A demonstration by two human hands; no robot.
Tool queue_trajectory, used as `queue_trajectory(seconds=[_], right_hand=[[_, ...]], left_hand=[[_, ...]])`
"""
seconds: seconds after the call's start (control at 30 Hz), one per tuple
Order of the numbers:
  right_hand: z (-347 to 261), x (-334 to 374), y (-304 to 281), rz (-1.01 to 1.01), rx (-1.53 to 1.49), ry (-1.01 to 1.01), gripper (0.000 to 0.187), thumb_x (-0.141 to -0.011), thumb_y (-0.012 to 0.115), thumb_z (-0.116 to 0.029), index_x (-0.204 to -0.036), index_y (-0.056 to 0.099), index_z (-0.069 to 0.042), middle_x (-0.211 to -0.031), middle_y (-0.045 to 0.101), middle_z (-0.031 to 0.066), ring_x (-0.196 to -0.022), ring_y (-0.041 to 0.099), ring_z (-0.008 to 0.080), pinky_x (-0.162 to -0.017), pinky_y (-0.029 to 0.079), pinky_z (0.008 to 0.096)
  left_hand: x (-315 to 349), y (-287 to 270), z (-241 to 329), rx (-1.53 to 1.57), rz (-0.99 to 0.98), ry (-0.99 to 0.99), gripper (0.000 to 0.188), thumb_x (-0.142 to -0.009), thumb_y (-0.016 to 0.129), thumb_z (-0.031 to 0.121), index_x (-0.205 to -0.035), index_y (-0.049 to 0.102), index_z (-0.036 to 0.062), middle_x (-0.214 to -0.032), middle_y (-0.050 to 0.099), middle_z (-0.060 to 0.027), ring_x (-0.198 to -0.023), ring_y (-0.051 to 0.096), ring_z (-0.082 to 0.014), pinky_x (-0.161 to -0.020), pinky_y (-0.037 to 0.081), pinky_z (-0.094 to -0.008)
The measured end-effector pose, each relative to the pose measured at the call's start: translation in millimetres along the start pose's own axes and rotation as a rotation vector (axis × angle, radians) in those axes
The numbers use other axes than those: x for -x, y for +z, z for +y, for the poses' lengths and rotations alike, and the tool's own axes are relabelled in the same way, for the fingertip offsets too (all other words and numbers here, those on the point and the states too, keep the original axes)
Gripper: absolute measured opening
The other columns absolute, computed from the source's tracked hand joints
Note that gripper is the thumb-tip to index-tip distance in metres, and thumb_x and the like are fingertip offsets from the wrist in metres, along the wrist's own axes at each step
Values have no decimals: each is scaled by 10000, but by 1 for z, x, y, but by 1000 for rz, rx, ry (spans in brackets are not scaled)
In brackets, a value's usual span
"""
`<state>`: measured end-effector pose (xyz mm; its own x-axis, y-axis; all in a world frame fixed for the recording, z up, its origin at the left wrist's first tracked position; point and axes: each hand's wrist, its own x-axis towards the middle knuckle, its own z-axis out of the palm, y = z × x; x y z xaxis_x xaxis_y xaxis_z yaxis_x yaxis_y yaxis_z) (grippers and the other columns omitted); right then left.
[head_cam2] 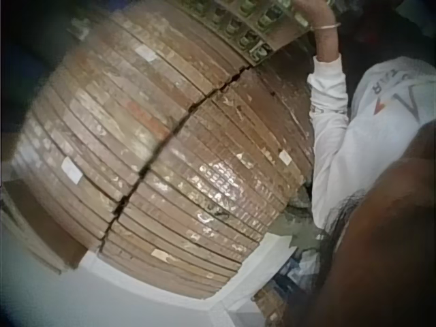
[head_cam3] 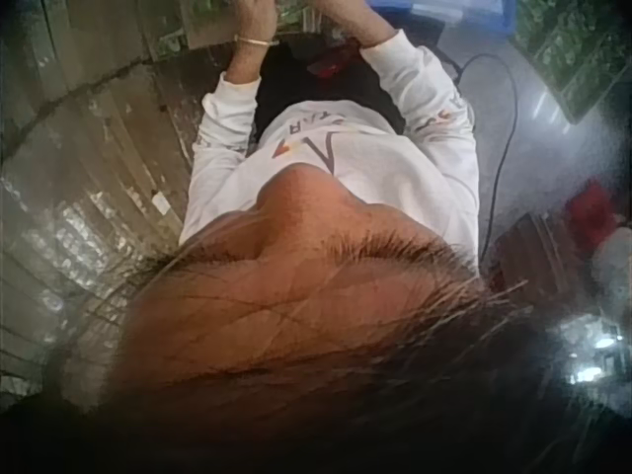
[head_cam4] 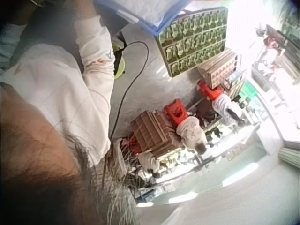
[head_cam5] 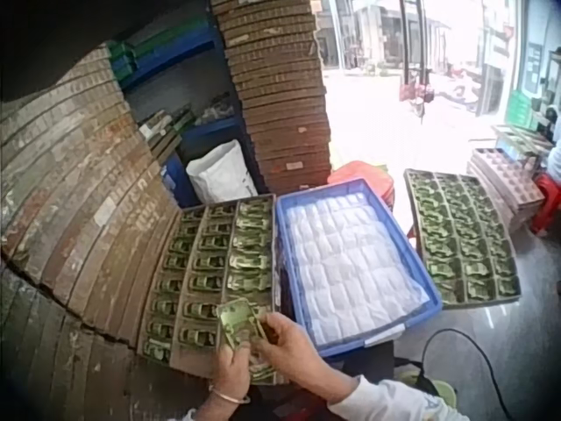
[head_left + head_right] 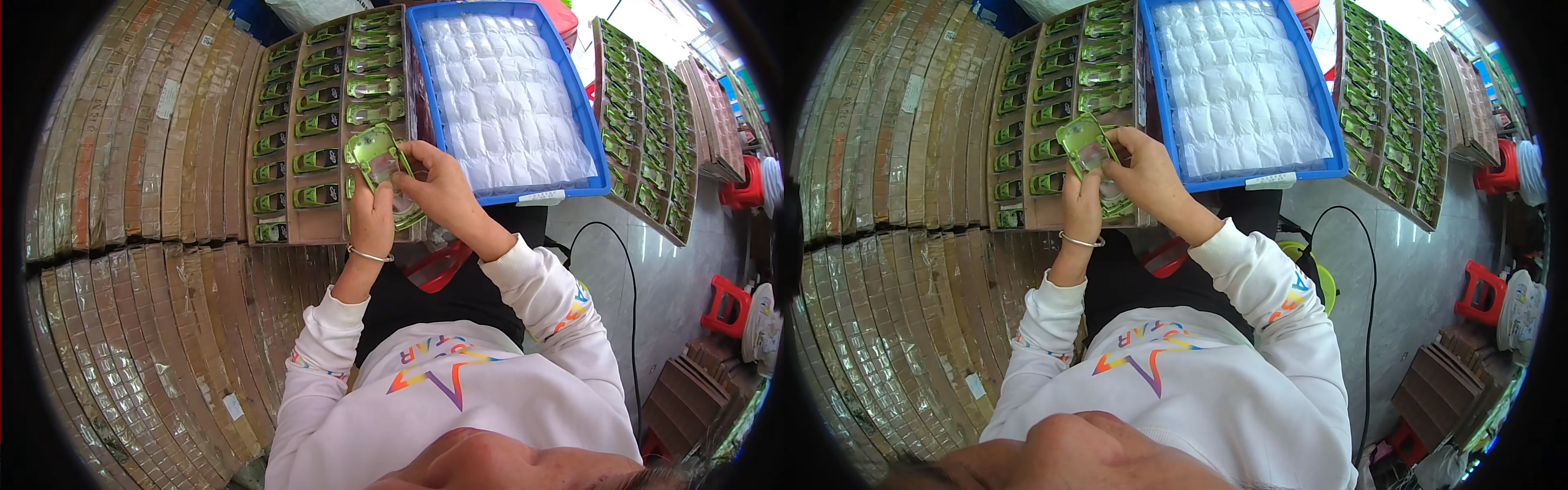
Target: The person assembles toy car frames by picking up plastic window inserts from a container, pressing them into the toy car bodies by hand, and placing the assembled frames back into the tray.
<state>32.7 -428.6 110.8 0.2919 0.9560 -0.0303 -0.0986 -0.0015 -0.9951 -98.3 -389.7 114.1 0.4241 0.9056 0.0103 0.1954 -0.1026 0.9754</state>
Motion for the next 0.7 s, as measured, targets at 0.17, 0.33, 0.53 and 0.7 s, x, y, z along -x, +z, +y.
queue_trajectory(seconds=[0.17, 0.33, 0.53, 0.7], right_hand=[[-1, 5, 3, 50, 18, -28, 287, -847, 634, 21, -1131, 591, 25, -959, 657, 43, -864, 594, 72, -757, 502, 236], [-3, 5, 2, 51, 60, -16, 276, -847, 638, 19, -1119, 593, 27, -942, 659, 44, -836, 597, 70, -738, 502, 238], [-1, 1, 6, 92, 109, -24, 266, -805, 664, -9, -1065, 617, 25, -877, 662, 89, -750, 610, 127, -687, 498, 271], [14, -3, 6, 128, 142, -13, 261, -767, 672, -24, -1019, 635, 31, -850, 665, 143, -725, 644, 207, -674, 506, 310]], left_hand=[[4, -1, 0, 6, -36, -10, 345, -940, 454, 55, -1274, 493, -22, -1151, 578, -64, -998, 527, -131, -870, 429, -267], [4, 0, 1, -27, -21, -3, 347, -944, 454, 60, -1277, 496, -25, -1143, 585, -68, -988, 532, -131, -866, 430, -263], [2, 1, -7, -40, 33, -23, 326, -934, 459, 65, -1244, 526, -14, -1116, 604, -66, -968, 555, -139, -866, 440, -274], [-5, 4, -22, -68, 53, 24, 375, -886, 453, 58, -1253, 492, -11, -1037, 644, -145, -903, 611, -243, -832, 473, -340]])
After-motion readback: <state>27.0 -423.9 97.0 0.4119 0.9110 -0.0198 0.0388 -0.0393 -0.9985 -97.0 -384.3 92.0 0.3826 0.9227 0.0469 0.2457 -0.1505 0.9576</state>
